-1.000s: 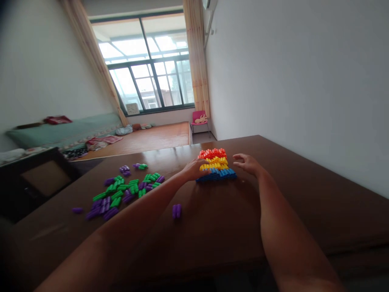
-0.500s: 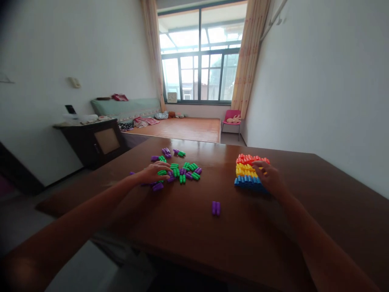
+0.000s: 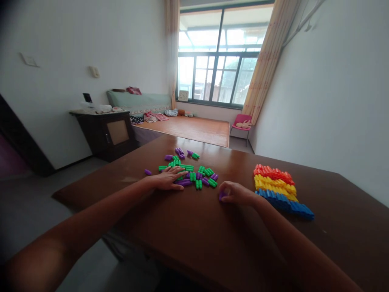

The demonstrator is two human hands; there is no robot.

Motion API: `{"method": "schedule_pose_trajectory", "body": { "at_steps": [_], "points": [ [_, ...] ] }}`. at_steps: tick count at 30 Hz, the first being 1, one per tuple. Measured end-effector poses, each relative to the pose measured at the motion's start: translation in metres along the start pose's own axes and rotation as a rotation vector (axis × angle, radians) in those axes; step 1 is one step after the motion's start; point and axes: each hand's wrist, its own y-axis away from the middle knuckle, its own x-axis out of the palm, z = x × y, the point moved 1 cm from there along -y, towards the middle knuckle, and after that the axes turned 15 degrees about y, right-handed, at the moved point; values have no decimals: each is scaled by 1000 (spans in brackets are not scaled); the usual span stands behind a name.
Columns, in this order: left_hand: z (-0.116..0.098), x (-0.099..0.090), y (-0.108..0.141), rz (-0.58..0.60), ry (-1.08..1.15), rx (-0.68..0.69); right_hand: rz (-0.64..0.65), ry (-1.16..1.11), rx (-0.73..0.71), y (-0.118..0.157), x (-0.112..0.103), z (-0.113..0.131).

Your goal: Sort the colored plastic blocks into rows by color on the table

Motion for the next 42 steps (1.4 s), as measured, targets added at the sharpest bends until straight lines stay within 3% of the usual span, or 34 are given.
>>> {"method": "schedule_pose_trajectory", "body": {
  "at_steps": [5,9,12,15,19,24,28,32,37,39,42],
  "points": [
    [6,7,-32,-153,-60,-111,-401,47,52,-70,2,-6],
    [18,-9,-41,-331,-54,-218,-621,50,199,-105,-9,-4],
    [30,-25,-33,-502,-41,-258,-609,16,198,-119,-12,8],
    [41,-29,-20,-620,-53,-264,-483,60,104,-125,-2,30],
    [52,-23,-12,-614,-86,-256,-334,169,-11,-134,22,53],
    [56,-20,-10,-561,-109,-270,-440,194,72,-146,34,51],
    [59,-19,-8,-563,-148,-260,-543,231,80,-123,21,36],
    [62,-17,-10,-579,-171,-211,-609,243,65,-64,1,9],
    [42,-12,-20,-624,-176,-109,-600,136,231,-2,-7,-27],
    [29,-8,-27,-587,-161,-47,-567,113,267,4,-3,-34],
    [13,-3,-39,-487,-150,34,-518,110,232,-8,2,-31]
  ]
}}
